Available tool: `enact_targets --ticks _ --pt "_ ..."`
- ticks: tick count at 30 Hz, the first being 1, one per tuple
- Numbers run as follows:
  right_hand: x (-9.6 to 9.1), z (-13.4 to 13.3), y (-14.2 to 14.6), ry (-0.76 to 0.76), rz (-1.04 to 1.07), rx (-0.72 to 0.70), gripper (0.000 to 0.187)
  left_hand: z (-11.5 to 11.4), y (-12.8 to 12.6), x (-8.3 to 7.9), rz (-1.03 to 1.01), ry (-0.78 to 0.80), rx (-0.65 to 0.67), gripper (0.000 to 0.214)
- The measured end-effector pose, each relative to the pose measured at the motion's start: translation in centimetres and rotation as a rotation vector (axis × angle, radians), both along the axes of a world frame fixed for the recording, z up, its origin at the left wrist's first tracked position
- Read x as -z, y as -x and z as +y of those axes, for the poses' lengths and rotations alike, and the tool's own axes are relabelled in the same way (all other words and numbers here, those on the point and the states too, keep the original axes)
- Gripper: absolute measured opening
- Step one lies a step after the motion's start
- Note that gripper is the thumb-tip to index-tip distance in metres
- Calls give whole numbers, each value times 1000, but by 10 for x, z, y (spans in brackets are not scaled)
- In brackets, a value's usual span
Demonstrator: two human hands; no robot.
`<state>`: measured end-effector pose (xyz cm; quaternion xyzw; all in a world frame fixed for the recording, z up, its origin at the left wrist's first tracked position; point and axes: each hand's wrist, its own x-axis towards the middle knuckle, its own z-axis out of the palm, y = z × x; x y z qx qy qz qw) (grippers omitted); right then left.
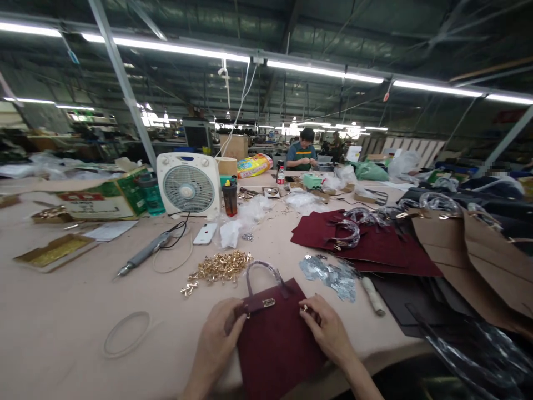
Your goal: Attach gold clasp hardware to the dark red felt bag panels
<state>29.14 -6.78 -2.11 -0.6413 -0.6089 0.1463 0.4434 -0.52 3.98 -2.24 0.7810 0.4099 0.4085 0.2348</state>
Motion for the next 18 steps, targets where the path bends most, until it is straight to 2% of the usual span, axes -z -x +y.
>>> enact_targets --ticks 4,6,10,13,16,18 --pt "2 2 -1 -3 -5 -9 20 -1 -20 -4 164 -22 -7 50" --pt "3 2 -1 -12 -10 -18 21 -1 -36 -8 219 -37 -3 52" --pt "5 2 -4 -12 -19 -40 24 5 -64 -23 283 -88 55 40" --pt "8 2 -6 -16 -23 -45 25 14 -73 -30 337 -72 98 14" --pt "10 2 -7 -12 -25 -52 26 19 -71 -27 330 -54 75 15" --pt "11 2 -8 -14 -27 -55 27 20 -66 -19 238 -49 46 19"
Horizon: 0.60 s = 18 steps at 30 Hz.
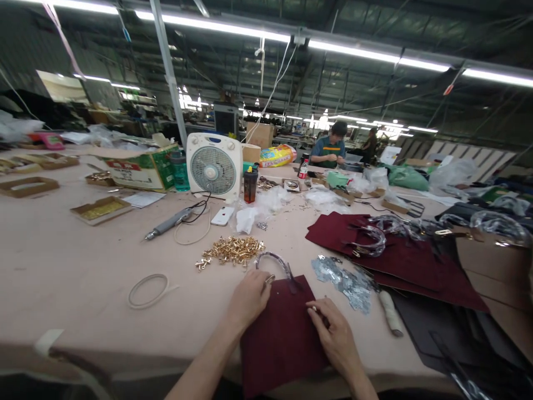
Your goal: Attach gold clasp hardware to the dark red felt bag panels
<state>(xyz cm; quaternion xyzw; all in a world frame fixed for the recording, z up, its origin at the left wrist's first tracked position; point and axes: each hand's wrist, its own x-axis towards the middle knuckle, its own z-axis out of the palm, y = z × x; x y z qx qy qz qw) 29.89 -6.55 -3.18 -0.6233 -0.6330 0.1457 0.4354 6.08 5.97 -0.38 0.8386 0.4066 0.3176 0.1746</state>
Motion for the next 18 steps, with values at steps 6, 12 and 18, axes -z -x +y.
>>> enact_targets --ticks 6,12,18 --pt "-2 -1 0 -8 30 -5 26 -4 9 20 -217 -62 -178 35" --pt "-25 26 12 -28 119 -63 24 -6 6 19 -118 -104 -270 26" --pt "-40 82 34 24 184 -255 28 -6 8 19 -55 -111 -386 39"
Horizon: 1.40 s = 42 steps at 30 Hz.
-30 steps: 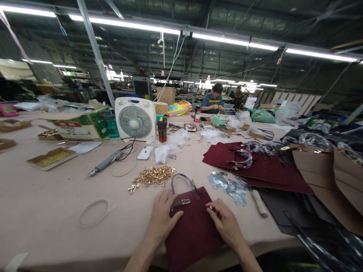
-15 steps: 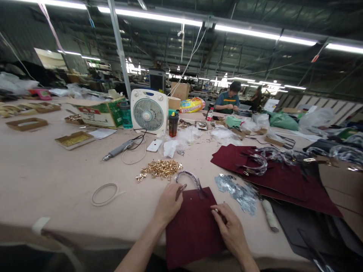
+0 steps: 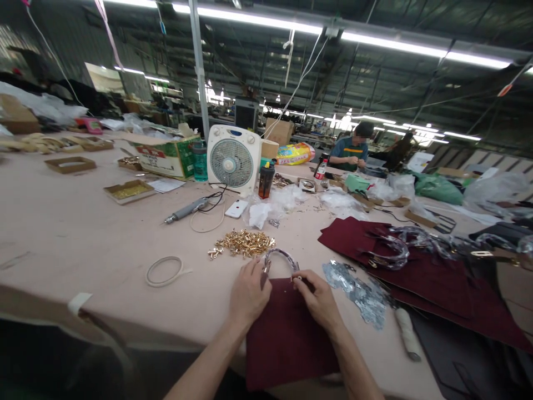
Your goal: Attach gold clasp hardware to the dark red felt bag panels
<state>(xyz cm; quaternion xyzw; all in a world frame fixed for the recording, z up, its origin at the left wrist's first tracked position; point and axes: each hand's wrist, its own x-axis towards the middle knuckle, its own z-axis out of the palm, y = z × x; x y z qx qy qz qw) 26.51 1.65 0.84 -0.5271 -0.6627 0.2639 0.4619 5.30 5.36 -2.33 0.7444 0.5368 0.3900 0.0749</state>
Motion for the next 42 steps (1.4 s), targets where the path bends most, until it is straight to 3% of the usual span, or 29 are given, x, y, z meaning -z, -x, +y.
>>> enact_targets --ticks 4,8,11,15,18,22,24,27,34,38,42 --pt "17 17 1 64 112 5 37 -1 0 1 -5 5 -98 37" --pt "30 19 -5 97 202 41 44 -4 -2 -4 -100 99 -34 26" --pt "31 19 -7 114 227 33 45 -3 0 -8 -306 235 -13 32" --pt "29 21 -7 124 294 30 42 5 1 -15 -741 521 -36 39" --pt "29 22 -9 114 328 34 38 6 -5 -22 -1134 729 101 41" --pt "29 23 -11 94 331 51 35 -2 -12 -30 -1504 1060 419 52" --pt "29 23 -11 96 324 61 35 -4 -10 -30 -1536 1168 472 56" --pt "27 23 -9 106 317 63 34 -4 -5 -26 -1490 1236 417 67" --pt "20 12 -9 36 289 101 30 -2 1 -19 -1505 1217 490 74" --pt "22 3 -15 -49 335 160 27 -6 4 -18 -1551 1199 551 74" --pt "24 -1 -20 -51 332 127 23 -9 7 -22 -1572 1191 588 74"
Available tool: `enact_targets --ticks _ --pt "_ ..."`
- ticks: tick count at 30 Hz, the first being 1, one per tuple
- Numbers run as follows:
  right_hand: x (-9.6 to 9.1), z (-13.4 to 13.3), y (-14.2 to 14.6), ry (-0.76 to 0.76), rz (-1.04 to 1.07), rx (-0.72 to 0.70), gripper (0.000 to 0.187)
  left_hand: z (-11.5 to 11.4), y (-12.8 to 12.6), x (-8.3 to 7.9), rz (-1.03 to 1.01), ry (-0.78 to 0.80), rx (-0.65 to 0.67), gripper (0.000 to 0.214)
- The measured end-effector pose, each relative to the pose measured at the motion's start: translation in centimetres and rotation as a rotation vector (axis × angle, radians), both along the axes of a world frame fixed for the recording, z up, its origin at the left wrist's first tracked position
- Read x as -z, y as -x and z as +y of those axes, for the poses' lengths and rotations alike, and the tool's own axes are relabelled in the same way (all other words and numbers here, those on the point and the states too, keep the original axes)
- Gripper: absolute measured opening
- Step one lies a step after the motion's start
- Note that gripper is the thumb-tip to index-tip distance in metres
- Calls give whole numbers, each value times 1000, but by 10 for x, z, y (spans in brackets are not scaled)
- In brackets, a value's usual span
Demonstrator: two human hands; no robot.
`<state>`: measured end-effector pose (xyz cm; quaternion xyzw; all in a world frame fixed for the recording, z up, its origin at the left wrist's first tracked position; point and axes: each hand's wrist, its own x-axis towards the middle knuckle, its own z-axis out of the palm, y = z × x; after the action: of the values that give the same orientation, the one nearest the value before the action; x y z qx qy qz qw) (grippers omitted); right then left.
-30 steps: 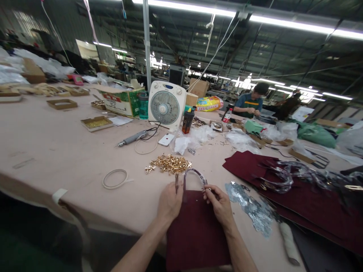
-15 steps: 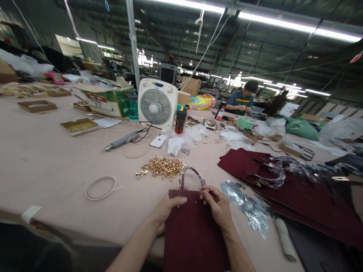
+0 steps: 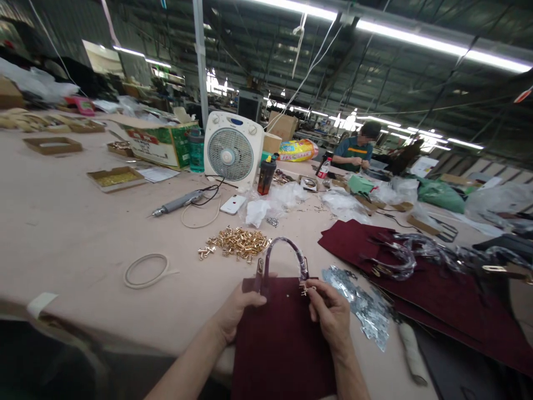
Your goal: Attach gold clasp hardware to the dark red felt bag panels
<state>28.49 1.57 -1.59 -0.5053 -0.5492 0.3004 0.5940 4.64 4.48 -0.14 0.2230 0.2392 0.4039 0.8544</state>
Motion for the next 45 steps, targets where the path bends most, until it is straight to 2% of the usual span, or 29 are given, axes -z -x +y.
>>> enact_targets --ticks 6,14,30,38,45 --pt "-6 -2 4 31 -91 -106 19 0 1 -9 -24 -60 48 63" --pt "-8 -3 5 30 -190 -113 21 2 2 -3 -8 -59 51 67" --pt "-9 1 11 -215 -362 -161 17 1 3 -4 -23 -79 81 59" --pt "-11 -3 9 -226 -459 -188 20 1 2 -4 -7 -51 48 60" --pt "-10 -2 9 -250 -523 -154 21 1 2 -4 -9 -46 45 60"
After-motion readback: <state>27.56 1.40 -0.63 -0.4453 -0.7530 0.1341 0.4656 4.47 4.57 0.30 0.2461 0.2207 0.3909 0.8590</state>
